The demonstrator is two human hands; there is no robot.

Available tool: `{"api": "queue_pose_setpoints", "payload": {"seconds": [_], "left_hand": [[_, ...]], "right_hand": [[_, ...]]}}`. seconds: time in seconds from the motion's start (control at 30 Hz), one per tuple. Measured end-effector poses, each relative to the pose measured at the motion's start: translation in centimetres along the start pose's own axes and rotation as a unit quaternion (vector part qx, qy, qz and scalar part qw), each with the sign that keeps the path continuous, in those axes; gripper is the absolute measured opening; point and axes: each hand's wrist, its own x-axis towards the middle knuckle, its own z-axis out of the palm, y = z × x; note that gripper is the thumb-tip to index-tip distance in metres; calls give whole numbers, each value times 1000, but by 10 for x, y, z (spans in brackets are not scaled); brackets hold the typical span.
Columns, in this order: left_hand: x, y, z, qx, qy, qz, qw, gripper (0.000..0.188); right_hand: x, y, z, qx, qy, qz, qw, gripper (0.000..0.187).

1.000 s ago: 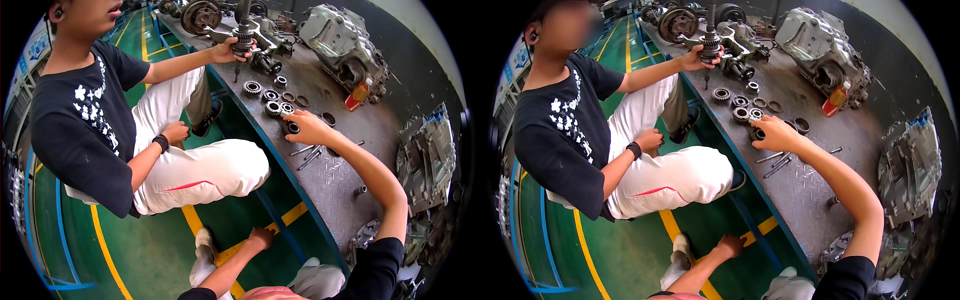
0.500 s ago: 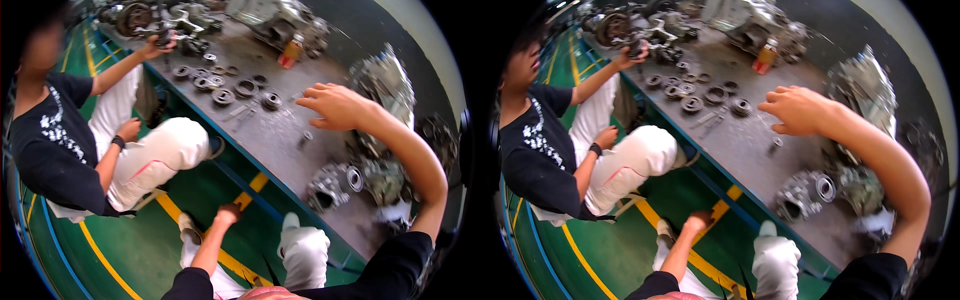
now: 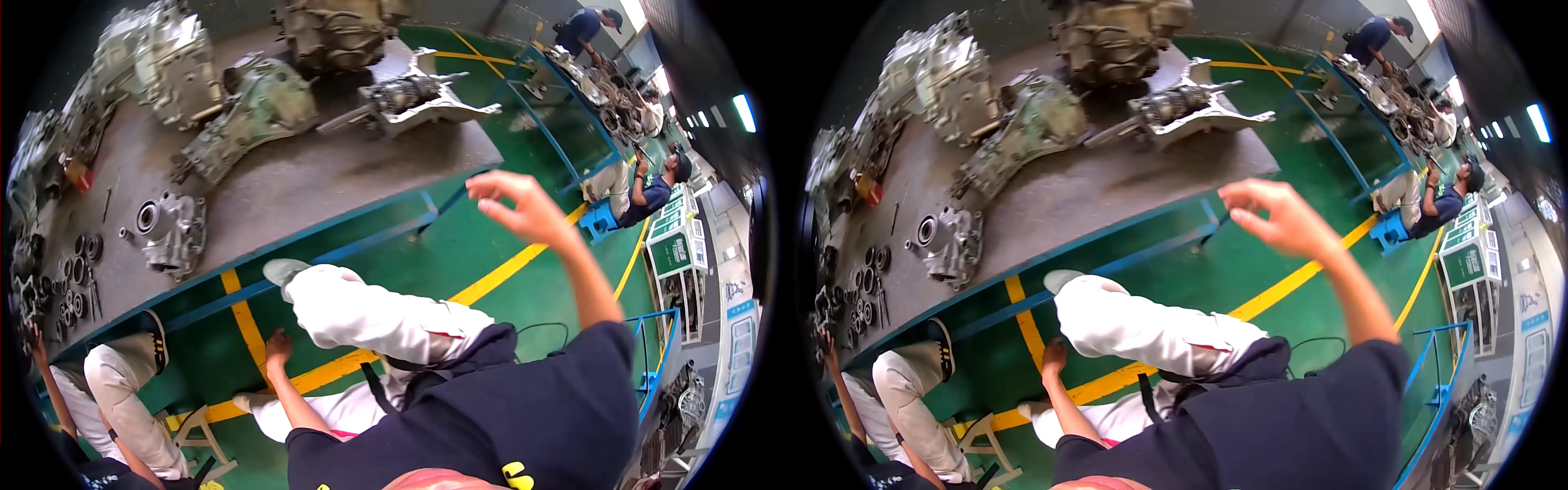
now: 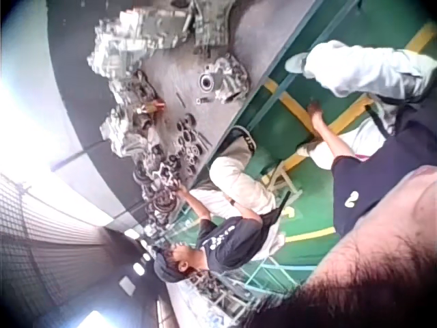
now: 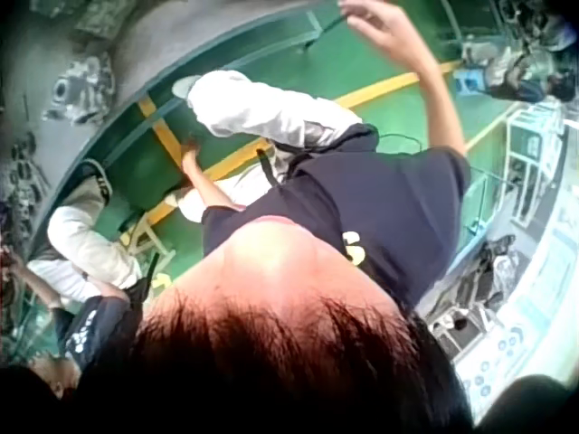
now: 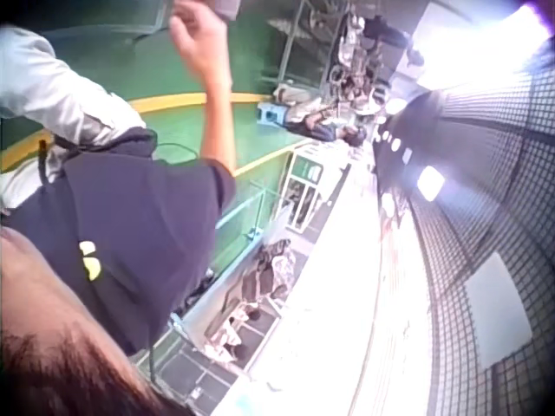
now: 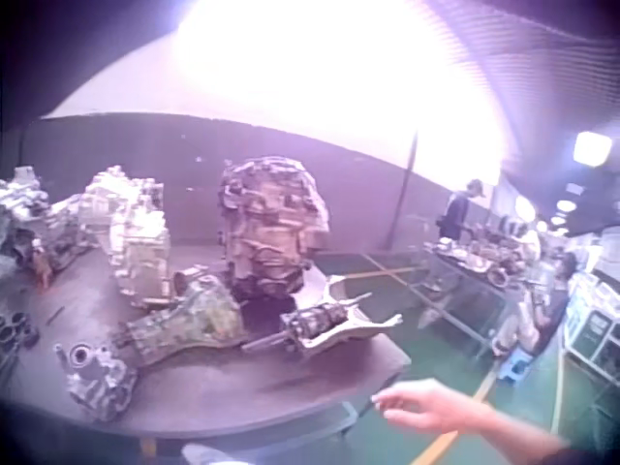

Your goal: The person disassembles a transmission shaft assembly, placing gears and bearings onto the workbench. The person then places the gear shaft assembly into a gearbox casing and turns an individual gear by hand.

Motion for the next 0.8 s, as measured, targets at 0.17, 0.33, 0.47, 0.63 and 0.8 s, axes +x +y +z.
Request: {"api": "queue_pose_setpoints", "payload": {"seconds": [0.17,0.33,0.47,0.63,0.8], "left_hand": [[-50,69,32,-115,120,10,986,39],[-83,125,41,-102,134,-112,979,46],[-86,130,65,-49,112,-117,986,45],[-73,152,105,-20,78,-116,990,41],[-52,80,155,51,107,-50,992,35]], "right_hand": [[-140,204,102,84,161,214,960,20],[-117,216,125,95,139,171,971,21],[-54,205,116,138,181,85,970,20],[-37,215,140,174,159,28,971,20],[-56,235,209,173,181,73,965,21]]}}
